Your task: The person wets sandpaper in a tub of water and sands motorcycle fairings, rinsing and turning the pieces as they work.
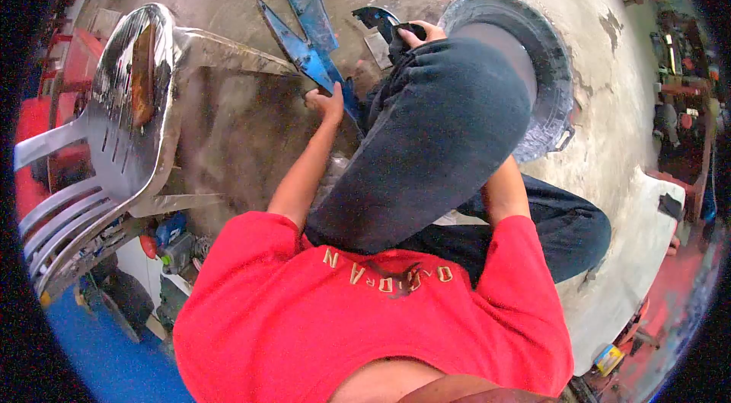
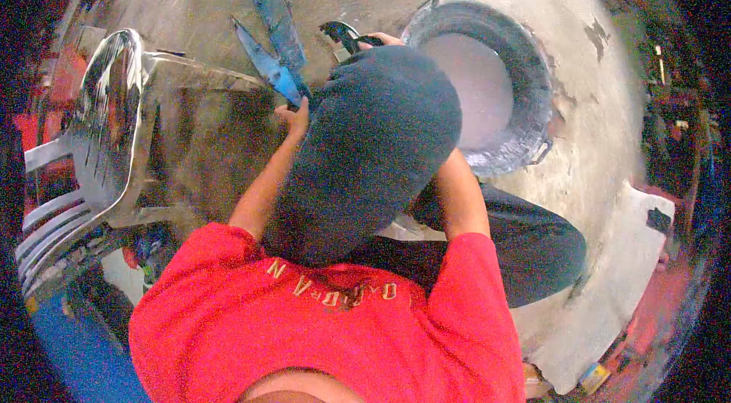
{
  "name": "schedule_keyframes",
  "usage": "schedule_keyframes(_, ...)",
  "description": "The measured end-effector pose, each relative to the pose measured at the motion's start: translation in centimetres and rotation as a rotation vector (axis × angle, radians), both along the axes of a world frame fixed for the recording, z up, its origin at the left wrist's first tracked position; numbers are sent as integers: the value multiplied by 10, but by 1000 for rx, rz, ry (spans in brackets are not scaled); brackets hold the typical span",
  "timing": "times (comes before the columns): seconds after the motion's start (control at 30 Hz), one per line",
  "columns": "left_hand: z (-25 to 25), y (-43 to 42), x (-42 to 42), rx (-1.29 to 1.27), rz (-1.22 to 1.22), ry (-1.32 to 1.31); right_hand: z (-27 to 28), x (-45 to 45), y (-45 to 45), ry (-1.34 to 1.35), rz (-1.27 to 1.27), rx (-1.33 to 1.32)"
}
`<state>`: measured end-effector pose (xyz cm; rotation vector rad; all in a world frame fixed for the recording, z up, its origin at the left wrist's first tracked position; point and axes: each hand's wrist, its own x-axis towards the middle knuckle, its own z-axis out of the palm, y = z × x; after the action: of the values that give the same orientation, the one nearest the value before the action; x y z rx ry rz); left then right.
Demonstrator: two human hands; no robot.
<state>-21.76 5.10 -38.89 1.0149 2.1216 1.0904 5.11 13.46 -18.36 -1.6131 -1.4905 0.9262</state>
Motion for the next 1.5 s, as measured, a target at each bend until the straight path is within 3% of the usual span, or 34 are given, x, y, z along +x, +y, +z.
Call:
schedule_keyframes(0.1,18,-4,-3,-307,2,-129,-18,-3,2,-21,24,-73)
schedule_keyframes(0.13,10,-3,-1,-311,31,-350,13,-13,-10,131,80,-148)
schedule_keyframes(0.2,-3,-1,9,-307,91,-791,13,-22,-13,123,89,-113)
schedule_keyframes(0.3,79,3,25,-313,-28,-793,0,-29,-7,137,108,-71)
schedule_keyframes(0.43,81,5,32,-64,34,-514,-11,-33,-3,124,103,-38)
schedule_keyframes(0.57,64,14,17,91,-123,-202,-22,-29,5,115,98,-12)
schedule_keyframes(0.73,83,23,24,178,-212,283,-3,-23,3,128,-101,-3)
schedule_keyframes(0.83,79,21,28,125,-285,211,7,-16,1,94,-129,56)
schedule_keyframes(0.93,55,19,25,296,-359,376,-9,-12,5,153,-114,73)
schedule_keyframes(1.03,57,15,27,148,-462,471,-6,-8,2,132,-77,39)
schedule_keyframes(1.13,65,10,39,165,-490,510,-3,-7,0,178,-27,33)
schedule_keyframes(1.33,56,8,47,287,-467,207,-1,1,1,254,-3,5)
schedule_keyframes(1.43,61,17,36,443,-517,274,29,5,-7,279,4,-26)
schedule_keyframes(1.5,89,33,26,205,-510,148,44,12,-10,293,33,6)
